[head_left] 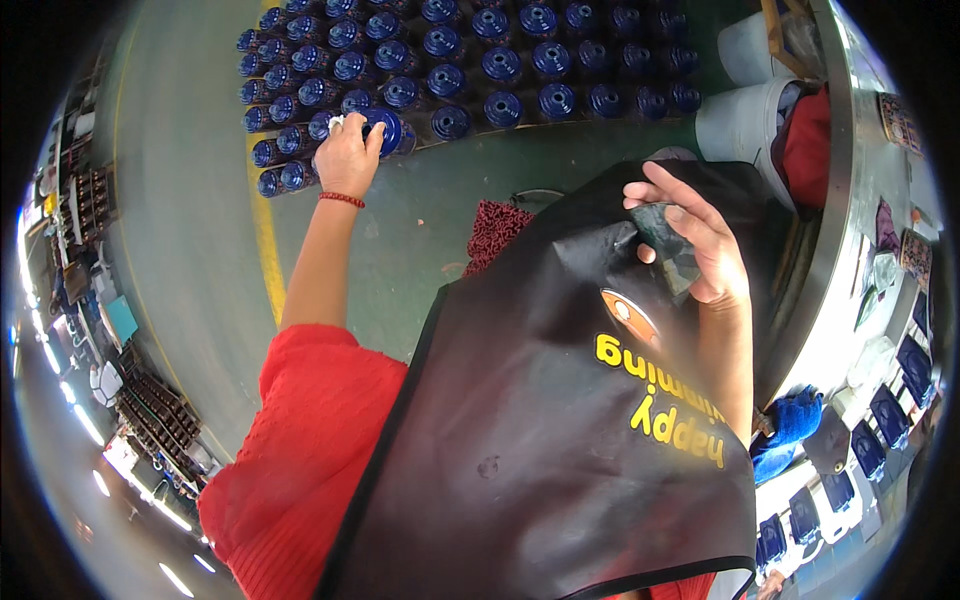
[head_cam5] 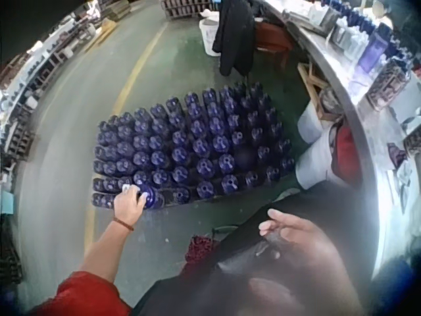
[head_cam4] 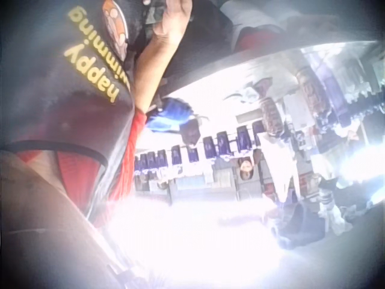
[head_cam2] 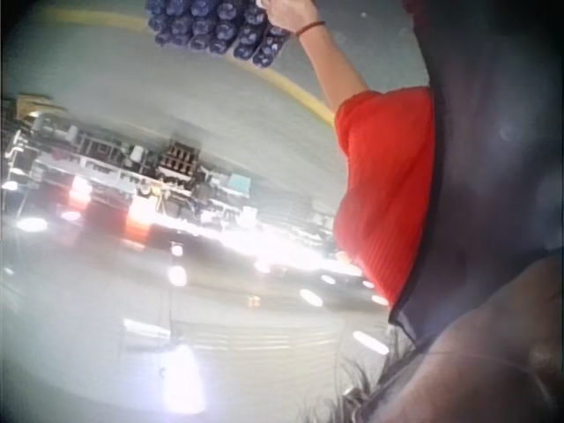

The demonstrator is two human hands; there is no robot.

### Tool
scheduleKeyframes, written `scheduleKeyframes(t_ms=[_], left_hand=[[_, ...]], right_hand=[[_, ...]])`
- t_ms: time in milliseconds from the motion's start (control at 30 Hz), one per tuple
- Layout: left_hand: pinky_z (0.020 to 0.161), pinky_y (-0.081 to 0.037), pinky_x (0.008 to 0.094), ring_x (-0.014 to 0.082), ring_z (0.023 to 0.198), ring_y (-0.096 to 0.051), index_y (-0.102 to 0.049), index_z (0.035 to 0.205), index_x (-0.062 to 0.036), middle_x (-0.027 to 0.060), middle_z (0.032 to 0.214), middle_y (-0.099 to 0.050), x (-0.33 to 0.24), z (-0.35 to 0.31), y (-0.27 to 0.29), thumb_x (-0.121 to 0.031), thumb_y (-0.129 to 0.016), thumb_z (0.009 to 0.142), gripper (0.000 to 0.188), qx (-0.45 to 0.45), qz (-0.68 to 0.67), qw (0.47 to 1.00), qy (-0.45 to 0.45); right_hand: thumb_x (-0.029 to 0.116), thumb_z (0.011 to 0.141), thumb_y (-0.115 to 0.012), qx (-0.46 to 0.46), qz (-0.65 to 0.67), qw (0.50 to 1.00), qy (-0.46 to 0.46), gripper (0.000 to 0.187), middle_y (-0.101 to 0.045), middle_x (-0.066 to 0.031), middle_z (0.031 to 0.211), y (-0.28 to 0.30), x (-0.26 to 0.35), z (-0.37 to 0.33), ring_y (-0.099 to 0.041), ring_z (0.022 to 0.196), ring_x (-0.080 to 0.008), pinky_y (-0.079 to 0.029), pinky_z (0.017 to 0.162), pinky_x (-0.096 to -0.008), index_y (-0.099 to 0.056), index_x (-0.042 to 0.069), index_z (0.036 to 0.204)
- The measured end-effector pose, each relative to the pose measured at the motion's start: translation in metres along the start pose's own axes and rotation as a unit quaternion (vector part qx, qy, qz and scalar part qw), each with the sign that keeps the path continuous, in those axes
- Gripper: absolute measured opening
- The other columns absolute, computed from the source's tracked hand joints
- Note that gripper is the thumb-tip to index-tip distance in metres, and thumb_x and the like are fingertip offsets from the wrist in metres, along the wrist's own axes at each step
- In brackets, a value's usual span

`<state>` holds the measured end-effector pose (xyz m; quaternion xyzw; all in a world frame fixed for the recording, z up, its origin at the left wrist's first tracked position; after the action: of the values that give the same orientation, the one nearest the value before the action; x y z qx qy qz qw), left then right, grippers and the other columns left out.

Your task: The person places a blue ceramic bottle on a stand, applies a decorative label to its surface, and smooths it with a green tool. The person repeats this process on multiple bottles, handling each one individually and placing finished bottles aside.

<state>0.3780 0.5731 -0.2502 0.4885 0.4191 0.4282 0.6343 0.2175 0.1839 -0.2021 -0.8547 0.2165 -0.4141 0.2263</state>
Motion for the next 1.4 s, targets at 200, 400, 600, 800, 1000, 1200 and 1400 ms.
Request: scheduleKeyframes(t_ms=[200,400,600,800,1000,1200,1400], left_hand=[[0.07,-0.057,0.0481,0.0395,0.082,-0.069,-0.06,0.1,-0.0055,0.0206,0.094,-0.068,0.053,-0.018,-0.126,-0.038,-0.068,0.091,0.034,0.096,0.012,0.99,0.105],[0.082,-0.054,0.052,0.0445,0.094,-0.068,-0.062,0.109,-0.0051,0.0246,0.105,-0.069,0.085,-0.03,-0.211,-0.038,-0.065,0.092,0.037,0.177,-0.011,0.96,0.217],[0.083,-0.053,0.0536,0.0461,0.096,-0.067,-0.058,0.112,-0.0024,0.0259,0.106,-0.067,0.1,-0.03,-0.25,-0.038,-0.066,0.091,0.042,0.187,-0.016,0.947,0.261],[0.089,-0.052,0.0531,0.0459,0.105,-0.063,-0.056,0.112,-0.0009,0.0276,0.114,-0.063,0.103,-0.038,-0.252,-0.038,-0.065,0.092,0.043,0.199,-0.031,0.939,0.277],[0.092,-0.048,0.0496,0.0461,0.112,-0.055,-0.063,0.121,-0.006,0.0271,0.113,-0.064,0.072,-0.006,-0.219,-0.036,-0.07,0.088,0.045,0.161,0.058,0.964,0.203],[0.088,-0.049,0.0491,0.039,0.096,-0.063,-0.072,0.097,-0.0091,0.0158,0.097,-0.071,-0.096,0.176,-0.203,-0.018,-0.063,0.092,0.014,-0.012,-0.167,0.98,-0.106],[0.088,-0.054,0.0486,0.0421,0.098,-0.066,-0.07,0.115,-0.0099,0.0227,0.106,-0.069,-0.293,0.347,-0.271,-0.023,-0.065,0.092,0.027,0.034,-0.235,0.962,-0.135]], right_hand=[[0.008,0.096,-0.054,-0.064,-0.022,0.998,0.018,0.055,-0.06,-0.0198,0.133,0.032,0.006,-0.014,-0.059,0.115,-0.024,-0.057,0.076,-0.0336,-0.042,-0.006,0.148],[0.01,0.096,-0.054,-0.122,0.0,0.992,0.027,0.054,-0.061,-0.0189,0.131,0.056,0.005,-0.026,-0.06,0.114,-0.0232,-0.057,0.076,-0.0351,-0.044,-0.004,0.147],[0.011,0.096,-0.055,-0.167,0.003,0.986,0.028,0.053,-0.061,-0.0183,0.13,0.066,0.008,-0.032,-0.06,0.113,-0.0238,-0.057,0.075,-0.0344,-0.046,-0.004,0.146],[0.014,0.096,-0.059,-0.21,-0.004,0.978,0.018,0.054,-0.062,-0.0156,0.129,0.074,0.008,-0.039,-0.06,0.111,-0.0221,-0.057,0.076,-0.0333,-0.046,-0.002,0.146],[0.017,0.096,-0.062,-0.251,0.037,0.967,0.026,0.053,-0.062,-0.0137,0.128,0.096,0.003,-0.06,-0.062,0.106,-0.0203,-0.056,0.076,-0.0332,-0.048,-0.001,0.144],[0.013,0.095,-0.061,-0.306,-0.004,0.952,-0.022,0.054,-0.062,-0.0118,0.129,0.121,0.002,-0.076,-0.062,0.098,-0.0175,-0.054,0.08,-0.0302,-0.047,0.0,0.146],[0.017,0.095,-0.065,-0.298,0.005,0.954,0.029,0.06,-0.061,-0.0099,0.13,0.131,0.027,-0.087,-0.058,0.097,-0.0154,-0.051,0.083,-0.0288,-0.043,-0.001,0.149]])
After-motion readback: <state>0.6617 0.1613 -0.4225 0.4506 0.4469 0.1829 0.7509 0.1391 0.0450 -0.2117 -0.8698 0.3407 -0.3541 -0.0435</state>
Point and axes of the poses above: each hand's wrist, its own z-axis towards the middle knuckle, its own y-axis out of the back of the hand, x = y × z, the point moved 10 cm from there along z, towards the middle knuckle
